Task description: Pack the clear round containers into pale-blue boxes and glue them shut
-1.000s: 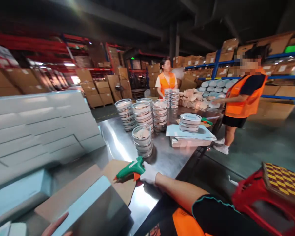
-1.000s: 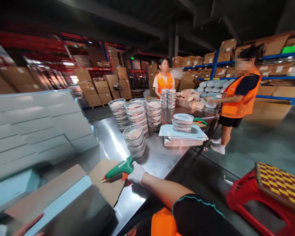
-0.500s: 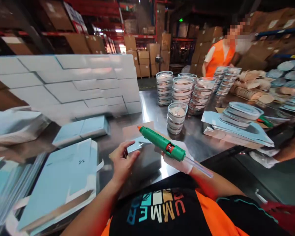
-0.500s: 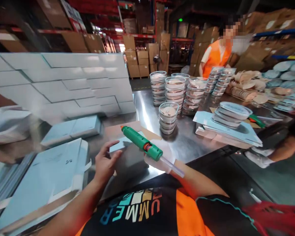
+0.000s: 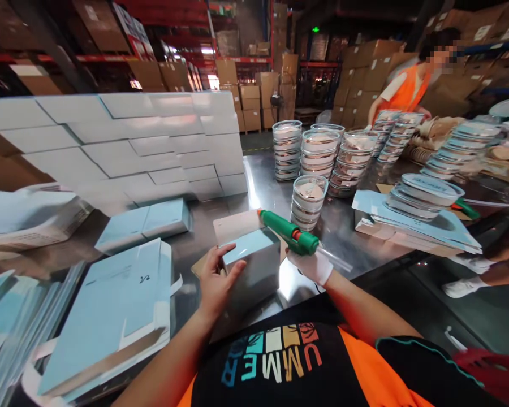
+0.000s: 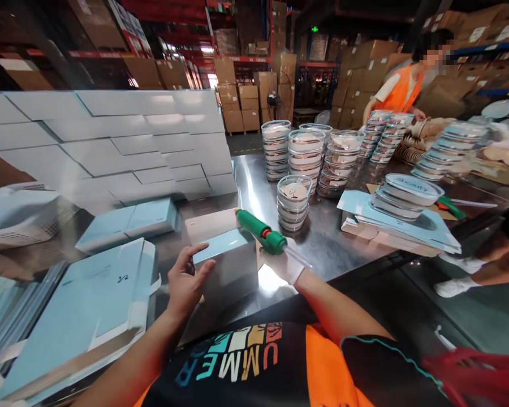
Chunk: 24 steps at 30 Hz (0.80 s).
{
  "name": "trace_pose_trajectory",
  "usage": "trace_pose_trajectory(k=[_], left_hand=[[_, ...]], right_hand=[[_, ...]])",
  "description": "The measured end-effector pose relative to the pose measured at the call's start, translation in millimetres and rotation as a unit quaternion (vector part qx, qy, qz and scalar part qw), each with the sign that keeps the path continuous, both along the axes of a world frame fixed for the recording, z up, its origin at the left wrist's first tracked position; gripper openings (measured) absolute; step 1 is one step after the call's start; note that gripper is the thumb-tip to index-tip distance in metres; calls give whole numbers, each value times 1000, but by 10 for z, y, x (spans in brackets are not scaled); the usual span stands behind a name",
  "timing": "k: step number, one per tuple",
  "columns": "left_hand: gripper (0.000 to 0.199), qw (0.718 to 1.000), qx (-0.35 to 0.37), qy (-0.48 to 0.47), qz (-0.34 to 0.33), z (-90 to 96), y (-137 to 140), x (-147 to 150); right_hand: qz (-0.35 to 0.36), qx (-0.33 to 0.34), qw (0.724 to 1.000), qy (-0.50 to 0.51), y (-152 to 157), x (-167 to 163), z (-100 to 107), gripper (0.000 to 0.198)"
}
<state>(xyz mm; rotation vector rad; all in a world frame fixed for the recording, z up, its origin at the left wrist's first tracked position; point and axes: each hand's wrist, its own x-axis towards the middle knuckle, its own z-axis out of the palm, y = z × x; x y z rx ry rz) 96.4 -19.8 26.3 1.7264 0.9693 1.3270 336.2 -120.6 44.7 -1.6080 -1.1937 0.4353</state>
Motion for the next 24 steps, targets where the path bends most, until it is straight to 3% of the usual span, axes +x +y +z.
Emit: trace_pose_trajectory(k=[7,10,13,16,19,22,24], left_hand=[[58,999,-40,-17,3,43,51,-79],[62,999,-36,-6,17,14,63,-125],[66,999,-49,-10,20,-19,76,-165],[67,998,-59,-8,20,-51,96,-185],[60,999,-46,-16,6,-78,115,-176],[52,999,-22,-25,-24,-116,121,-145],[52,999,-6,-28,-43,-160,126,-130]], right_hand=[[-28,-149,973,172,288,294,-397,52],[-59,-208,964,157,363,452,-505,52],[-94,-223,964,112,363,583,-549,43],[-108,-191,972,79,319,567,-496,34],[-76,-126,986,75,299,361,-352,25],[42,-44,991,117,364,53,-180,56],[122,14,983,139,443,-126,-95,65]])
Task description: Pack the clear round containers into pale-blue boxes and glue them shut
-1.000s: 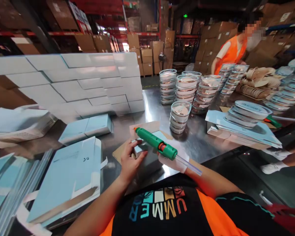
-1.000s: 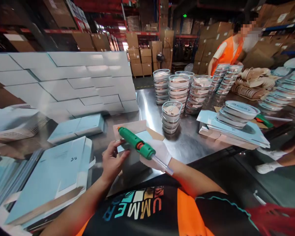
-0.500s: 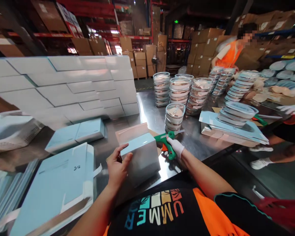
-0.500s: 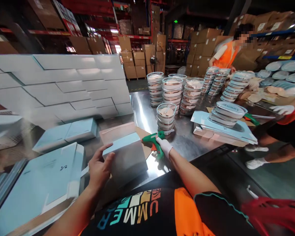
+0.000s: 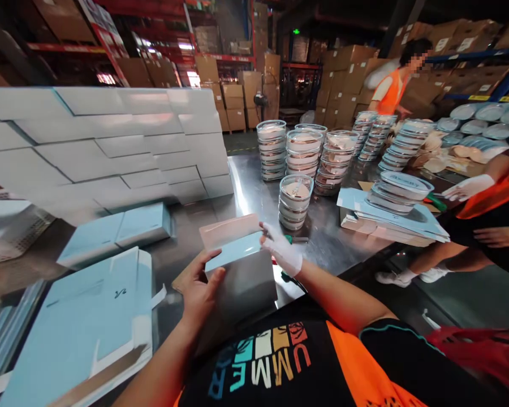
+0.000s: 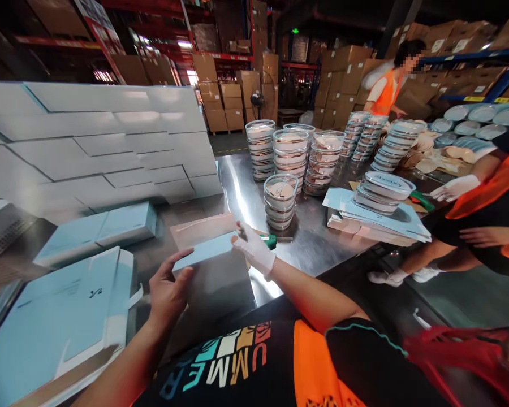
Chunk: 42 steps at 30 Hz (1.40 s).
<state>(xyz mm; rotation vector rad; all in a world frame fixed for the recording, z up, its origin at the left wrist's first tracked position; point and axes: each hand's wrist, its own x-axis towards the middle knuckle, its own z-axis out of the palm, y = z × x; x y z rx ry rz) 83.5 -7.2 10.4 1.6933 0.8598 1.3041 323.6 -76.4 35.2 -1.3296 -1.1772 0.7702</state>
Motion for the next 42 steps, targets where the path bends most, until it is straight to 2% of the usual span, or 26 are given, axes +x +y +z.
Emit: trace_pose_trajectory(k=[2,4,7,10,12,15,17,21,29,31,33,35,36,37,38,40,42], left_hand=[[55,1000,20,-2,-9,-62,18,-4],[57,999,51,-1,-13,-136,52,-26],[54,992,126,-11,-28,-229,113,-63],[44,979,162,-112,-54,-245,160,-75],[47,966,177,-165,-88,-200,188,-87],[36,953,249,-98,-144,-79,232,-142],[29,936,298,-35,-184,3,256,-185],[37,908,342,-9,-241,82,263,-213],[34,911,335,-19,-239,103,219,-210],[32,914,329,-11,-239,110,224,-222],[34,917,318,-5,-241,64,238,-238],[50,935,281,-13,-218,-63,243,-258],[66,948,249,-23,-197,-155,236,-268],[87,963,205,-30,-172,-259,218,-276],[107,976,151,-33,-151,-367,188,-282],[135,990,21,-7,-137,-561,100,-285],[138,982,-117,28,-145,-677,13,-277]], right_hand=[[33,29,999,6,66,-111,33,62],[36,26,999,1,89,-140,10,57],[62,48,996,-40,37,-60,-88,66],[104,107,980,-128,-61,62,-187,78],[119,153,966,-168,-119,107,-227,68],[141,201,948,-201,-185,104,-228,42],[168,224,936,-213,-214,81,-195,32],[208,236,921,-229,-246,59,-104,36],[216,224,923,-225,-276,40,-32,31],[201,203,932,-222,-291,15,-67,29],[170,156,950,-211,-307,-8,-152,42],[128,85,970,-188,-311,-26,-279,83],[110,48,978,-173,-306,-33,-351,103],[97,16,983,-155,-295,-40,-421,115],[85,-8,987,-135,-278,-49,-485,118],[53,-27,995,-86,-229,-70,-583,102],[20,-25,999,-25,-169,-91,-637,87]])
